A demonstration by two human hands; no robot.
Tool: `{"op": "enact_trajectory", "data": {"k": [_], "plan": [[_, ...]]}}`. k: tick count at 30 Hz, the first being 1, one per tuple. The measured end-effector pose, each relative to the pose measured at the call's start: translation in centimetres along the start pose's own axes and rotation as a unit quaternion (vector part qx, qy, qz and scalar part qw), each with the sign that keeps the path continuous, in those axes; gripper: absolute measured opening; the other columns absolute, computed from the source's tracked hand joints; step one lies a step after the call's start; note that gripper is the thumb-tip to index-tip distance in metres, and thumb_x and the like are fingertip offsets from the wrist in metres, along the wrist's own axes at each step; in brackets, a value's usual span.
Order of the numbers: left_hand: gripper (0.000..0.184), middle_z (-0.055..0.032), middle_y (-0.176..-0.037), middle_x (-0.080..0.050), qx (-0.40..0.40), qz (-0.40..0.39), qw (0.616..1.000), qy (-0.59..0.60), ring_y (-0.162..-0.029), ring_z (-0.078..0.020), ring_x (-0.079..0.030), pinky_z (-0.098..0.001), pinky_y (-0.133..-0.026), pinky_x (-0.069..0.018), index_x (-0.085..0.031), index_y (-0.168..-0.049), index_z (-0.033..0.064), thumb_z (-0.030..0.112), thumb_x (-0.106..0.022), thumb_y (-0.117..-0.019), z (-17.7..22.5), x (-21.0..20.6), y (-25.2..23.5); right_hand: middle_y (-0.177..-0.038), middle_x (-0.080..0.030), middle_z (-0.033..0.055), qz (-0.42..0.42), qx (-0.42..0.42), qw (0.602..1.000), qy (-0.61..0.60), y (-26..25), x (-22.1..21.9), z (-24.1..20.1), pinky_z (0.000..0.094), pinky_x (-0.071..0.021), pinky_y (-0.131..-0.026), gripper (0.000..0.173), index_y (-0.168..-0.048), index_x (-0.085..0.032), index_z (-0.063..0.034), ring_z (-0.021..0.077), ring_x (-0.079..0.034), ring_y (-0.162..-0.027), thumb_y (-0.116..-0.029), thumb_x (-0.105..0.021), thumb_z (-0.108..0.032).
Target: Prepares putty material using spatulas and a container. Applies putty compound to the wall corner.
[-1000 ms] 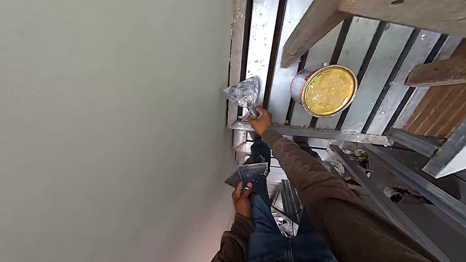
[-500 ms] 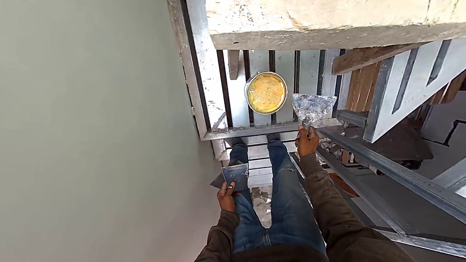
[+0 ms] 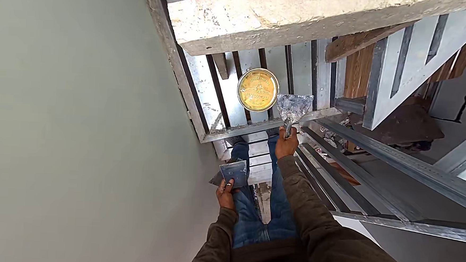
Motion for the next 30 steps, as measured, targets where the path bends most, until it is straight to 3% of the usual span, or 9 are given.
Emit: {"op": "enact_trajectory", "data": {"k": [3, 12, 15, 19, 24, 30], "plan": [[0.019, -0.0151, -0.091, -0.073, 0.001, -0.004, 1.000, -0.002, -0.066, -0.0193, -0.070, -0.0334, -0.054, -0.0590, -0.067, -0.113, -0.0064, 0.003, -0.055, -0.1013, 0.5, 0.3, -0.5, -0.087, -0.069, 0.0145, 0.015, -0.002, 1.000, -0.022, 0.7, -0.6, 0.0, 0.0524, -0.0536, -0.085, 0.034, -0.117, -0.063, -0.0048, 0.0305, -0.069, -0.086, -0.1039, -0.058, -0.035], [0.022, -0.0159, -0.094, -0.074, -0.014, -0.032, 0.999, -0.020, -0.069, -0.0206, -0.071, -0.0345, -0.056, -0.0606, -0.066, -0.117, -0.0071, 0.004, -0.054, -0.1018, 4.2, 1.1, -3.0, -0.089, -0.068, 0.0148, 0.026, -0.041, 0.997, -0.062, 1.2, -1.5, 0.9, 0.0502, -0.0531, -0.086, 0.033, -0.116, -0.064, -0.0035, 0.0288, -0.067, -0.087, -0.1034, -0.060, -0.033], [0.022, -0.0159, -0.095, -0.074, -0.020, -0.033, 0.999, -0.027, -0.070, -0.0211, -0.072, -0.0360, -0.057, -0.0615, -0.066, -0.118, -0.0070, 0.004, -0.054, -0.1020, 5.0, 1.3, -3.3, -0.085, -0.067, 0.0129, 0.040, -0.050, 0.993, -0.104, 1.4, -1.5, 1.3, 0.0483, -0.0531, -0.080, 0.031, -0.113, -0.065, -0.0034, 0.0260, -0.066, -0.080, -0.1027, -0.061, -0.032], [0.025, -0.0162, -0.098, -0.073, -0.013, -0.027, 0.999, -0.012, -0.072, -0.0212, -0.072, -0.0357, -0.060, -0.0617, -0.063, -0.122, -0.0064, 0.005, -0.052, -0.1030, 5.7, 0.9, -3.3, -0.079, -0.063, 0.0102, 0.064, 0.005, 0.990, -0.125, 1.7, 0.5, -0.4, 0.0448, -0.0527, -0.074, 0.030, -0.115, -0.063, -0.0030, 0.0221, -0.063, -0.073, -0.1033, -0.060, -0.031], [0.024, -0.0158, -0.097, -0.074, 0.002, -0.044, 0.998, -0.036, -0.074, -0.0215, -0.073, -0.0361, -0.063, -0.0623, -0.064, -0.121, -0.0069, 0.005, -0.053, -0.1025, 5.0, -1.2, -2.5, -0.082, -0.066, 0.0162, -0.011, -0.046, 0.998, -0.042, 0.0, -0.2, 0.6, 0.0573, -0.0522, -0.077, 0.037, -0.118, -0.062, -0.0059, 0.0343, -0.066, -0.078, -0.1042, -0.057, -0.040], [0.025, -0.0166, -0.098, -0.074, -0.002, -0.052, 0.998, -0.037, -0.077, -0.0225, -0.073, -0.0371, -0.066, -0.0630, -0.063, -0.121, -0.0070, 0.005, -0.052, -0.1021, 5.3, -2.9, -1.5, -0.080, -0.065, 0.0108, 0.026, 0.013, 0.993, -0.114, 0.7, 1.0, 0.7, 0.0492, -0.0530, -0.073, 0.034, -0.117, -0.063, -0.0048, 0.0251, -0.064, -0.072, -0.1031, -0.060, -0.035]]}}
Point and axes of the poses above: each hand's wrist, its own y-axis away from the middle knuckle, its own x-axis out of the back of the hand, z = x × y, the point moved 10 cm from there along -y, towards the middle knuckle
